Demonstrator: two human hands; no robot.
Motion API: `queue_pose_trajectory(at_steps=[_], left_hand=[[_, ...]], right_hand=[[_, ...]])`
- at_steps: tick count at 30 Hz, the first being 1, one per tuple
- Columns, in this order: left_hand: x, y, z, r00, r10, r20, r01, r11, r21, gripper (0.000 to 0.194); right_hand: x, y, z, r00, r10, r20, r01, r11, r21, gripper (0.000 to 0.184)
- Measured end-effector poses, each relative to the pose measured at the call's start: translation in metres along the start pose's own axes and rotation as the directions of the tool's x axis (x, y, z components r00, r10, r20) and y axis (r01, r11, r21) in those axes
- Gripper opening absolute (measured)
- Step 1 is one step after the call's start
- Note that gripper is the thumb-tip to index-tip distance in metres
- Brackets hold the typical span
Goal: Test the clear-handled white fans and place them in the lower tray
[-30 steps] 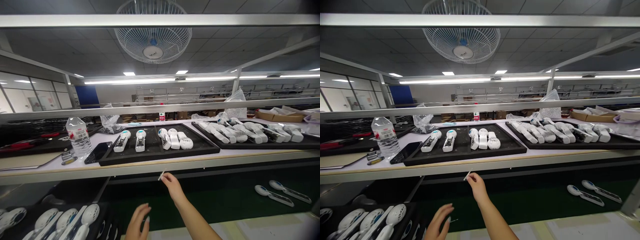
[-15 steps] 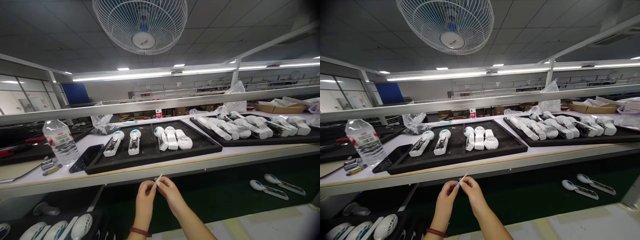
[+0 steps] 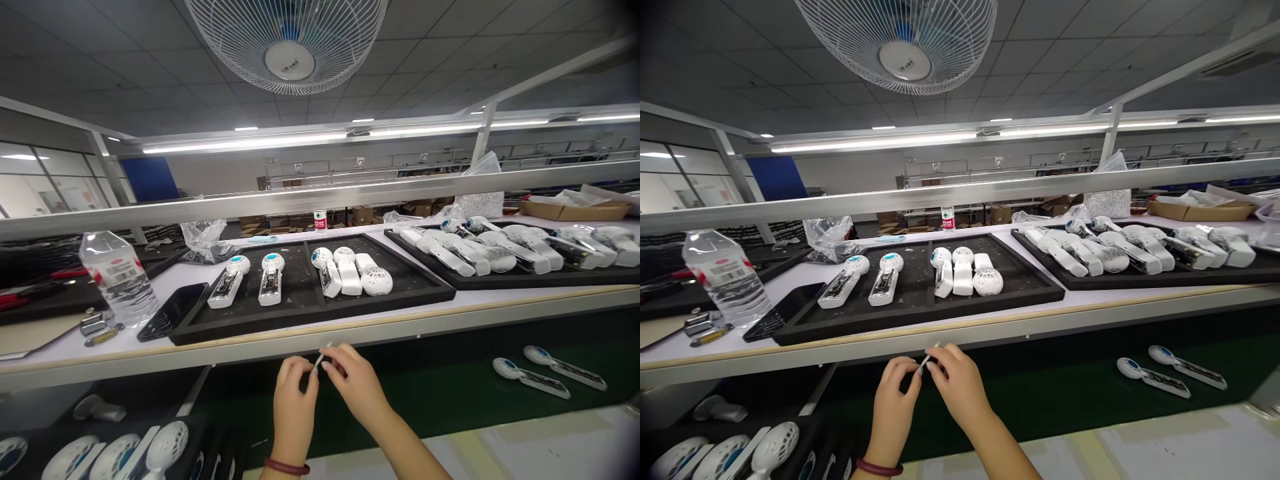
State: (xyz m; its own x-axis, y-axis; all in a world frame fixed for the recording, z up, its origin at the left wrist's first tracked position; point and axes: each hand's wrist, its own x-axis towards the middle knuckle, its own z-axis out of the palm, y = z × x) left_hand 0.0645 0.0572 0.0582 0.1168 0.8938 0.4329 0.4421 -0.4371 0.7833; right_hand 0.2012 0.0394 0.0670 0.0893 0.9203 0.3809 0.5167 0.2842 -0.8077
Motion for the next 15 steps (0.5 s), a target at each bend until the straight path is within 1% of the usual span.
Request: queue_pose_trajectory(at_steps=[3,6,10,15], left_hand=[[-0.002,0.0,0.0,0.998,0.069,-0.012,-0.068,0.994,0.089,0.015],[-0.002,-0.002,0.0,0.99,0.143,-0.02,-0.137,0.976,0.171,0.015],[-0.002,-0.005,0.001,0.966,0.253,-0.043,-0.233,0.935,0.268,0.013],[-0.002,-0.01,0.0,0.918,0.386,-0.091,-0.324,0.862,0.389,0.01]], right_hand=[[0.005,-0.011,-0.009,0.993,-0.076,0.092,0.09,0.982,-0.167,0.024],[0.009,-0.017,-0.013,0.982,-0.112,0.155,0.151,0.951,-0.271,0.023],[0.012,-0.023,-0.016,0.97,-0.128,0.205,0.196,0.914,-0.355,0.017],[0.015,-0.028,-0.016,0.96,-0.137,0.244,0.233,0.876,-0.422,0.014]])
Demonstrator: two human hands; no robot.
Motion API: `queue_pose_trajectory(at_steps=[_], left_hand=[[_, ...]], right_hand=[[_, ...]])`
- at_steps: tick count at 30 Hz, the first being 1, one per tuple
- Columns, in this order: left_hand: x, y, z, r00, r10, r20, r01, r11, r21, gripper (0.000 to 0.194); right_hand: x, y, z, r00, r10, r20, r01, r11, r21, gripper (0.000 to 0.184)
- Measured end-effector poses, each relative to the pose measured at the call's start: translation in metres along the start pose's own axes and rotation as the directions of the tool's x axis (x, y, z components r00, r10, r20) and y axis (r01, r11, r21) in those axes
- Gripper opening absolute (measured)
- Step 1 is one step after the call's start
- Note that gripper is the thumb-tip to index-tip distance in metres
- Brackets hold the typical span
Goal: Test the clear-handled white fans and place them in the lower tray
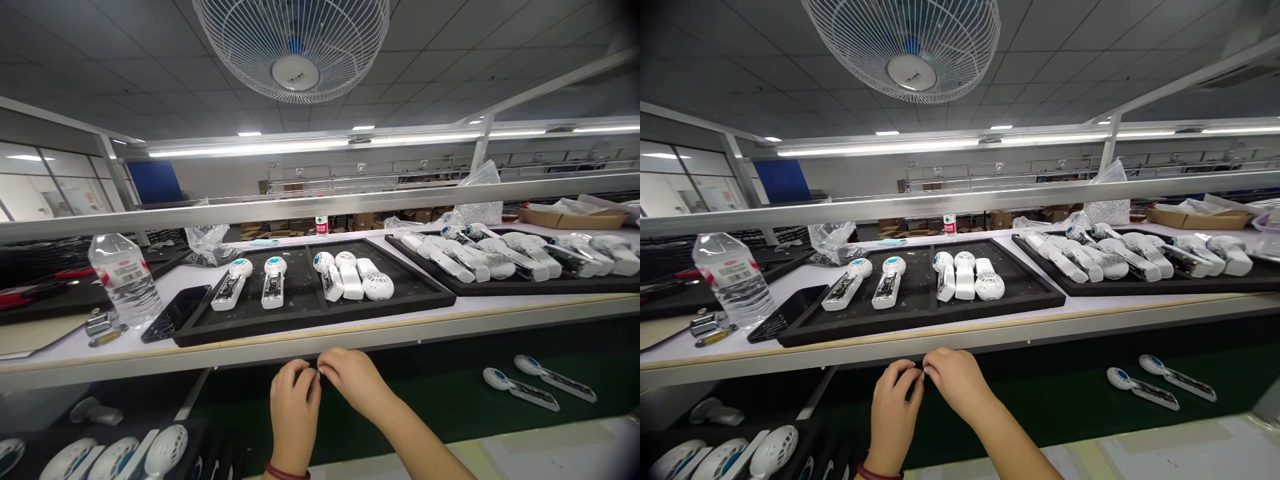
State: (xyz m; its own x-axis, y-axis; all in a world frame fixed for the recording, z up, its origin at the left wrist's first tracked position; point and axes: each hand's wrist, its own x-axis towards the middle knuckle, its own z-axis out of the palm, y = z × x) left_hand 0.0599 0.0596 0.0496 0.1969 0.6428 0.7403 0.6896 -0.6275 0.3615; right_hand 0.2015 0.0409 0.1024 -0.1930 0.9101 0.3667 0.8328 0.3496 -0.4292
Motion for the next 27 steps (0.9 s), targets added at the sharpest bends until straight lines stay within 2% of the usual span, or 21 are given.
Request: queue_pose_trajectory(at_steps=[4,11,15,19,22,24,26,27], left_hand=[[-0.002,-0.004,0.001,0.997,0.065,-0.042,-0.062,0.996,0.066,0.009],[-0.002,-0.006,0.0,0.99,0.127,-0.063,-0.121,0.989,0.086,0.011],[-0.002,-0.007,-0.003,0.987,0.143,-0.07,-0.141,0.99,0.028,0.015],[-0.005,-0.013,-0.011,0.991,0.131,-0.039,-0.135,0.982,-0.135,0.019],[-0.009,-0.014,-0.017,0.999,0.037,0.017,-0.029,0.943,-0.332,0.019],[-0.01,-0.012,-0.017,0.993,-0.09,0.082,0.117,0.877,-0.466,0.014],[-0.01,-0.01,-0.012,0.947,-0.282,0.154,0.317,0.749,-0.582,0.012],[-0.008,-0.009,-0.008,0.901,-0.389,0.193,0.417,0.651,-0.634,0.015]], right_hand=[[0.002,0.003,0.003,0.999,-0.028,0.028,0.028,1.0,-0.007,0.012],[-0.001,0.008,0.002,0.999,-0.009,0.037,0.006,0.996,0.089,0.014],[-0.007,0.002,0.003,0.999,0.028,0.019,-0.031,0.985,0.172,0.013],[-0.014,-0.004,0.007,0.994,0.105,0.006,-0.102,0.948,0.302,0.012],[-0.017,-0.004,0.012,0.979,0.199,-0.035,-0.168,0.899,0.404,0.012],[-0.018,0.0,0.016,0.959,0.274,-0.068,-0.211,0.856,0.471,0.014],[-0.02,0.005,0.02,0.943,0.328,-0.065,-0.242,0.802,0.546,0.017],[-0.022,0.007,0.022,0.938,0.343,-0.049,-0.252,0.773,0.582,0.019]])
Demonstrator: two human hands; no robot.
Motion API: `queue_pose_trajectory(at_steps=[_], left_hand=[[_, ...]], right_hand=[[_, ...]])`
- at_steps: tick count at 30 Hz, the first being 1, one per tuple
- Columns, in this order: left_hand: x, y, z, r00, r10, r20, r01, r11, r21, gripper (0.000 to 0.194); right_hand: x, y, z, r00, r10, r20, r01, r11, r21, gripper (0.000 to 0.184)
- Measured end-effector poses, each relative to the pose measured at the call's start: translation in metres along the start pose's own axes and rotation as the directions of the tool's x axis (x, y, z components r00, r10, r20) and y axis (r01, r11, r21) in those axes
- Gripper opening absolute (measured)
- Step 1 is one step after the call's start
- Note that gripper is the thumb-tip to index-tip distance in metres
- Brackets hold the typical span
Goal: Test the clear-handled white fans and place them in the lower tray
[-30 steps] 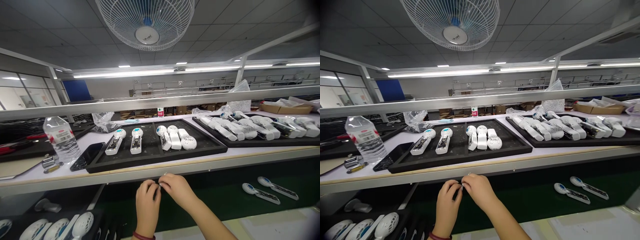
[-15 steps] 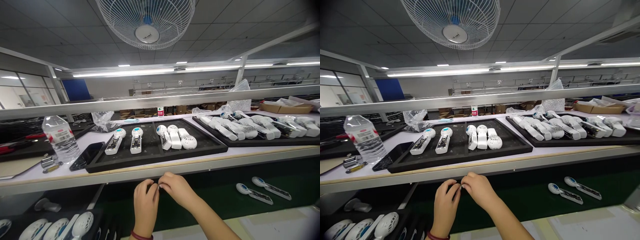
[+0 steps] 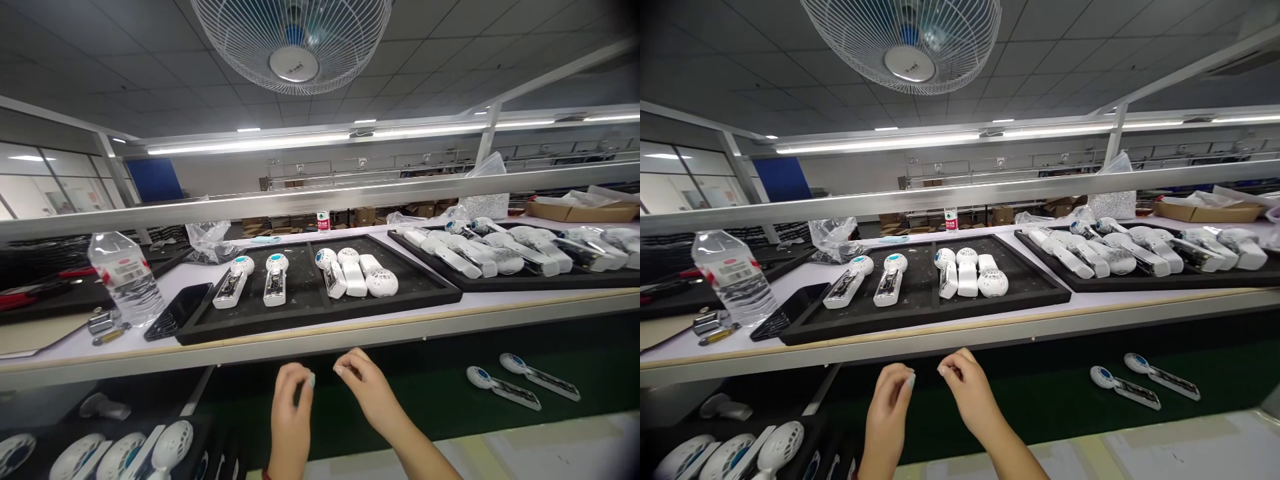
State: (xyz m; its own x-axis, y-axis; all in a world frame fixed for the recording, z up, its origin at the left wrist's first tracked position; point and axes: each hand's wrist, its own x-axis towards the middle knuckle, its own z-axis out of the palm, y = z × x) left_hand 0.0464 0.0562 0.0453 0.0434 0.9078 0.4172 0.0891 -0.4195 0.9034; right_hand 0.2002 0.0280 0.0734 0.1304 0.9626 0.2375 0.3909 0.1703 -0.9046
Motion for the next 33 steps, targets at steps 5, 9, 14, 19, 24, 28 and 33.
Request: queue_pose_trajectory(at_steps=[5,9,14,19,24,28,33], left_hand=[[0.014,-0.007,0.014,0.9,-0.433,-0.058,0.36,0.81,-0.463,0.022],[0.017,-0.005,0.016,0.854,-0.52,-0.026,0.389,0.67,-0.633,0.022],[0.015,-0.002,0.018,0.816,-0.578,0.004,0.413,0.577,-0.705,0.019],[0.018,-0.002,0.022,0.796,-0.605,0.003,0.42,0.549,-0.723,0.014],[0.021,-0.001,0.024,0.796,-0.605,0.007,0.422,0.547,-0.723,0.014],[0.022,-0.005,0.024,0.801,-0.599,0.002,0.411,0.547,-0.73,0.017],[0.021,-0.007,0.024,0.815,-0.579,-0.002,0.389,0.55,-0.739,0.022]], right_hand=[[-0.01,0.009,0.0,0.995,0.095,0.01,-0.095,0.987,0.13,0.023],[-0.014,0.017,-0.001,0.99,0.143,0.008,-0.142,0.972,0.187,0.027],[-0.013,0.028,0.002,0.987,0.158,0.001,-0.154,0.961,0.229,0.028],[-0.016,0.032,0.004,0.987,0.158,0.006,-0.154,0.958,0.243,0.028],[-0.018,0.029,0.0,0.986,0.169,-0.008,-0.162,0.956,0.246,0.031],[-0.018,0.031,-0.001,0.985,0.174,-0.013,-0.165,0.954,0.249,0.032],[-0.02,0.035,0.0,0.984,0.177,0.001,-0.172,0.954,0.244,0.03]])
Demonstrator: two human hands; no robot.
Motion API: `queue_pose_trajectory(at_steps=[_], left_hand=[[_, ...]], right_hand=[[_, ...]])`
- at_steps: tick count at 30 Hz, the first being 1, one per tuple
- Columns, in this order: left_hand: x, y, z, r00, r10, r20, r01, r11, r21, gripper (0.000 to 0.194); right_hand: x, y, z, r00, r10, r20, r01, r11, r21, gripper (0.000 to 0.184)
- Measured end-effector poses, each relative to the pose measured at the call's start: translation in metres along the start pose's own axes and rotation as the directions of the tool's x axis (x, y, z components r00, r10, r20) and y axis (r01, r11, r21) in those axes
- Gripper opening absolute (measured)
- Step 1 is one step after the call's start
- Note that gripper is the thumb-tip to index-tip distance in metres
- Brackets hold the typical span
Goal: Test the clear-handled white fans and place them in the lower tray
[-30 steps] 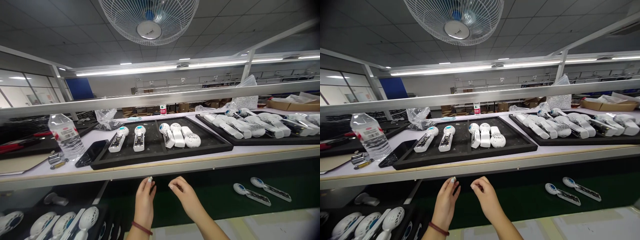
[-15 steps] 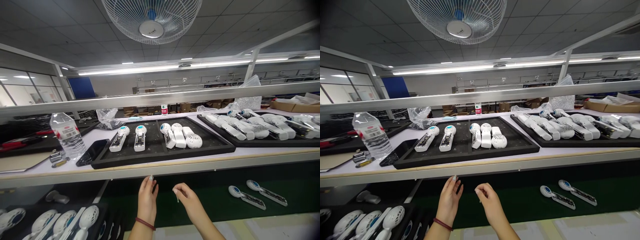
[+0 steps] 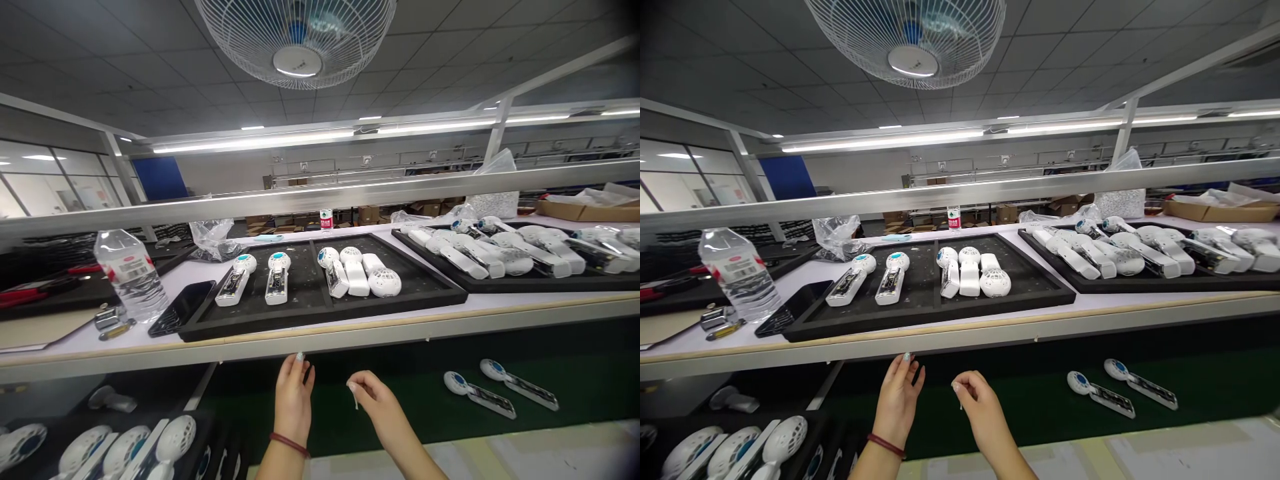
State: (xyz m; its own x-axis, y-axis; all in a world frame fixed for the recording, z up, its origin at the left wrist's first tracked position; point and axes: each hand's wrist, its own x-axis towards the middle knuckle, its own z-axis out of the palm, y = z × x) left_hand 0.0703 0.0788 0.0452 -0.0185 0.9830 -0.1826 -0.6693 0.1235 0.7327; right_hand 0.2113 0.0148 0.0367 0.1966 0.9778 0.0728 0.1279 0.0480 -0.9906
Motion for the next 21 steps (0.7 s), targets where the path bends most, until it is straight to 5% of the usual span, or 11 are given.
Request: queue_pose_trajectory(at_steps=[7,13,21], left_hand=[[0.004,0.003,0.003,0.999,-0.02,0.03,0.019,0.999,0.039,0.029],[-0.004,0.0,-0.014,0.996,-0.079,0.051,0.066,0.976,0.207,0.031],[-0.046,0.018,-0.007,0.907,0.043,0.419,-0.331,0.688,0.646,0.019]], right_hand=[[-0.001,-0.003,0.004,1.0,-0.02,0.006,0.02,1.0,-0.009,0.029],[-0.005,-0.013,0.007,0.999,-0.032,0.03,0.03,0.997,0.067,0.032],[-0.016,-0.03,0.014,0.988,0.03,0.151,-0.059,0.981,0.187,0.034]])
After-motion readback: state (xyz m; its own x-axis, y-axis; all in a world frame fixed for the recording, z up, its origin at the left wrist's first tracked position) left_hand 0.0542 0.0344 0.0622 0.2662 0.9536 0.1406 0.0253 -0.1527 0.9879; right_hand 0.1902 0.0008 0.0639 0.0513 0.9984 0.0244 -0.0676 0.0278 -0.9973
